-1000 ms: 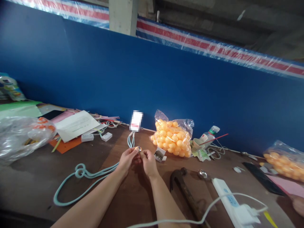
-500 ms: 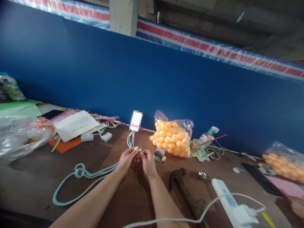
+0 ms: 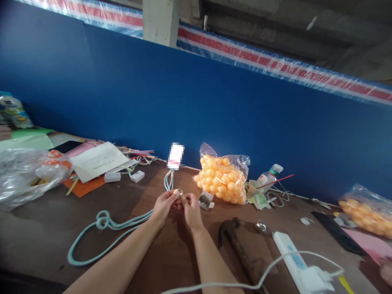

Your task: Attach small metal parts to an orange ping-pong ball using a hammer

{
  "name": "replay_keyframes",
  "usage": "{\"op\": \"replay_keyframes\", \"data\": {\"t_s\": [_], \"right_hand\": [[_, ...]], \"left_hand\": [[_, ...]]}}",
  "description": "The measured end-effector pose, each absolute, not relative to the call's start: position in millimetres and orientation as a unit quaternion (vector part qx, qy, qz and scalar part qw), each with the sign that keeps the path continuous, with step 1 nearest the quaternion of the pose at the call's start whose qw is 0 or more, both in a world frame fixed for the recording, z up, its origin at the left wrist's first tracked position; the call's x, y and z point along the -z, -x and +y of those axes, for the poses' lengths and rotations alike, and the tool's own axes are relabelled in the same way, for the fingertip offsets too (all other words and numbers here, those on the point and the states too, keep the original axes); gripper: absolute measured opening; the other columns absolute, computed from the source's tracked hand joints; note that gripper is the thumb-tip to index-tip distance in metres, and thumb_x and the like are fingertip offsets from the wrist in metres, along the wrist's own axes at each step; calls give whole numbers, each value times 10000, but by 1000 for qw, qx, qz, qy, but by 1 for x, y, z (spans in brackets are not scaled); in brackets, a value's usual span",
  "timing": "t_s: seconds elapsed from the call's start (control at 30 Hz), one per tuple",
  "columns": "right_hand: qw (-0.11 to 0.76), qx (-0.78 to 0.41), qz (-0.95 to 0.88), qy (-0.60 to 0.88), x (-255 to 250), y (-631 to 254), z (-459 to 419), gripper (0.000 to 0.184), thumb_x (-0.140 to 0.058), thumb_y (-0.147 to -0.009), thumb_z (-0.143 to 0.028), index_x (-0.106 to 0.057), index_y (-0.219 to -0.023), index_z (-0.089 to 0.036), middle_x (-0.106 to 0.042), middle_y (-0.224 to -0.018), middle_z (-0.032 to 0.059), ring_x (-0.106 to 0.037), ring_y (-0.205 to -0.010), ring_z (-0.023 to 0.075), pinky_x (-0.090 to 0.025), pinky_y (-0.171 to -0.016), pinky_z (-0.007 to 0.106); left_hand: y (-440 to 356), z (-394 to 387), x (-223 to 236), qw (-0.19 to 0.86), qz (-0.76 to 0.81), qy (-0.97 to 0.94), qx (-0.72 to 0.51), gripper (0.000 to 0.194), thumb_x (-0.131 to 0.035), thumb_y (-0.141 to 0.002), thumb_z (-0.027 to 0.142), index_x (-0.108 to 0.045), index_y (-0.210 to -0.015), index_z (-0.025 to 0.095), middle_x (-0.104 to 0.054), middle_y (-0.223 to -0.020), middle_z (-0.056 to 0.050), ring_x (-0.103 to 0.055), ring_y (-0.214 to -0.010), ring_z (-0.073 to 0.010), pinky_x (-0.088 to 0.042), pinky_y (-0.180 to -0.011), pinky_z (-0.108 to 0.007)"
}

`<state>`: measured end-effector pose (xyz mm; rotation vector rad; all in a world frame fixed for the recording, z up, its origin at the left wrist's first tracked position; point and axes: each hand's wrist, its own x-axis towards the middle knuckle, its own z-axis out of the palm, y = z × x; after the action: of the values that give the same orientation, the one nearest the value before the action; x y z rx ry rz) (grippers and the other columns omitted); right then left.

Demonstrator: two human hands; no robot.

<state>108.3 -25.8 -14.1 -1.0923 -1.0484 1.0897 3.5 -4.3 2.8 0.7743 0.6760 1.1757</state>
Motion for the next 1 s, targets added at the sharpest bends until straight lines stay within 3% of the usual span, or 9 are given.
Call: {"op": "replay_keyframes", "data": {"t_s": [0.4,0.63,0.87,1.0], "right_hand": [[617,-495,-428,438,6,-109,-31,205,-554,-796,-412,-497,-850,-222,-565,-653,-20,-521,-539,128,-464,-559,291],[596,-487,-421,480,5,-111,-30,296,-638,-729,-433,-472,-846,-218,-573,-595,-37,-520,-455,123,-415,-436,246],[585,-450,-457,496,1,-109,-30,310,-637,-724,-449,-444,-810,-223,-551,-556,-61,-513,-406,121,-420,-409,244],[587,-435,-463,501,-4,-109,-33,314,-630,-736,-448,-446,-835,-213,-559,-570,-57,-515,-419,109,-430,-422,231]], "left_hand": [[-1,-5,-1,765,281,-272,-511,321,-704,-662,390,-587,-752,105,-574,-546,-20,-556,-442,-117,-463,-444,-234],[-4,-4,5,759,285,-293,-507,315,-713,-660,363,-603,-807,107,-599,-587,-27,-574,-464,-117,-448,-414,-206],[-4,-4,11,759,288,-315,-491,328,-694,-680,381,-608,-835,104,-609,-598,-35,-582,-455,-132,-450,-401,-222],[-6,-1,12,772,258,-293,-501,256,-684,-710,308,-611,-830,94,-612,-601,-38,-567,-448,-109,-461,-421,-205]]}}
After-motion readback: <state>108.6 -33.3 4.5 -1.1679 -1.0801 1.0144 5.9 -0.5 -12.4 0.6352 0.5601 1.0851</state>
